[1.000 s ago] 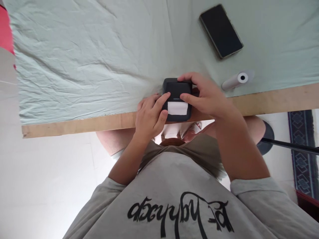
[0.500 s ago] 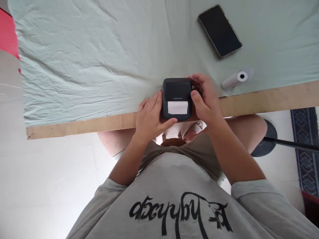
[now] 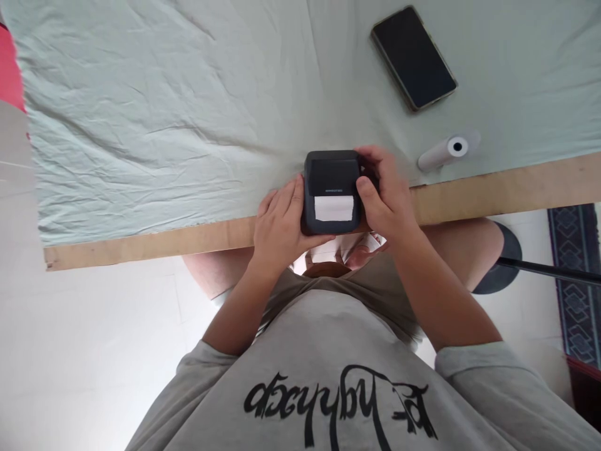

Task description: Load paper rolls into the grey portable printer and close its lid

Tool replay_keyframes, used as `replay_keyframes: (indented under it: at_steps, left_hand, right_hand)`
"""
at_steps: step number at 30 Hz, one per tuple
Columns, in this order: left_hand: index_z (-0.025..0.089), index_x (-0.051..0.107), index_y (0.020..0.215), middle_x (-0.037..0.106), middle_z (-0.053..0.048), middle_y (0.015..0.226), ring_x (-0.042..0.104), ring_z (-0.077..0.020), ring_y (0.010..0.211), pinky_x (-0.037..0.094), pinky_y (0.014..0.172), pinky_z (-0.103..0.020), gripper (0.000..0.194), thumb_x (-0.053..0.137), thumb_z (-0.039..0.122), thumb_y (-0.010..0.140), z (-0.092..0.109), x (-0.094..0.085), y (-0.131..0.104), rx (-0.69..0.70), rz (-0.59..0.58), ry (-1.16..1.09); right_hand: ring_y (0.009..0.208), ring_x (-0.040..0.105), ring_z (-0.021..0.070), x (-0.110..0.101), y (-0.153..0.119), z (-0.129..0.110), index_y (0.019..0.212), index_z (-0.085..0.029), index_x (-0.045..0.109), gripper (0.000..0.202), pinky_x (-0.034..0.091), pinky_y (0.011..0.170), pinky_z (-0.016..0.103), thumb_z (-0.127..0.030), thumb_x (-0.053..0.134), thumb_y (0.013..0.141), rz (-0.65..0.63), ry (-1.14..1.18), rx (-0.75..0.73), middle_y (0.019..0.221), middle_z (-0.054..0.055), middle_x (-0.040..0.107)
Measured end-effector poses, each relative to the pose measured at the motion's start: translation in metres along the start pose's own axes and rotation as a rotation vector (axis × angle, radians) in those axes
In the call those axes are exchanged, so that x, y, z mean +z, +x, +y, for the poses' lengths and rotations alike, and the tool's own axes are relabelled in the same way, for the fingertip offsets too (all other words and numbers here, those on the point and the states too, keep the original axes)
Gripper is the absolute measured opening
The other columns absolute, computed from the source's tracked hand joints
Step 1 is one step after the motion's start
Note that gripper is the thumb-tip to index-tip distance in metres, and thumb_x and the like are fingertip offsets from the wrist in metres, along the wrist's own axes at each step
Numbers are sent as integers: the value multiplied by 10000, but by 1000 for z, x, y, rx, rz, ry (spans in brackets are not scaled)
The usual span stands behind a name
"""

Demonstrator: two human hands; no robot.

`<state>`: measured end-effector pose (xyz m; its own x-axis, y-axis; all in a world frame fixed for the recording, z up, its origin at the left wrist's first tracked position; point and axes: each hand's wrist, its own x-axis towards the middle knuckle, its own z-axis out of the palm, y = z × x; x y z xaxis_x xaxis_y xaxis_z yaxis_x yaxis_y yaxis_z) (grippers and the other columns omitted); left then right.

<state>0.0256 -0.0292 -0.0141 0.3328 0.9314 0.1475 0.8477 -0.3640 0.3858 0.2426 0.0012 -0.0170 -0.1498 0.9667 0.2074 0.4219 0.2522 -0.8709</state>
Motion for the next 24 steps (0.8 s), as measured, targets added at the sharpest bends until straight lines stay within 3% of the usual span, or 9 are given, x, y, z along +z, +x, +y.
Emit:
replay_keyframes:
  at_steps: [11,15,19,22,24]
  left_hand:
    - [214,480,1481,555,-135,1477,580,-366,1282,421,1096,-487,1042,759,792,660,-3,-2,4,-45,15,-96]
    - [193,432,1509,544,-160,1484,563,-369,1299,402,1101,-483,1083,715,826,677,0,0,3,-45,18,-86]
    - [142,417,1510,538,-189,1482,544,-387,1311,383,1098,-505,1031,514,875,792,4,-3,3,-67,-11,-97]
    - [123,458,1478,579,-168,1446,541,-335,1333,384,1101,-461,835,287,758,962,5,-7,2,-60,13,-152]
    - [103,471,1463,600,-167,1422,543,-319,1340,378,1106,-449,790,245,701,999,4,-7,2,-52,30,-166]
  right_hand:
    - [1275,569,293,-6,1,-2,1428,-296,396,573,468,1097,543,-570,496,935,-108,14,-30,1407,105,560]
    - [1303,554,285,-6,0,2,1433,-322,377,608,457,1126,541,-562,556,904,-120,35,-31,1441,97,535]
    - [1318,547,281,-4,1,5,1421,-308,388,616,450,1146,543,-503,608,879,-90,45,-33,1442,99,534]
    - [1323,546,280,-6,3,7,1416,-301,397,625,446,1158,546,-447,639,859,-121,60,-51,1435,100,541]
    - [1327,548,270,-10,7,8,1404,-301,409,612,447,1166,538,-412,650,852,-149,75,-43,1428,95,549]
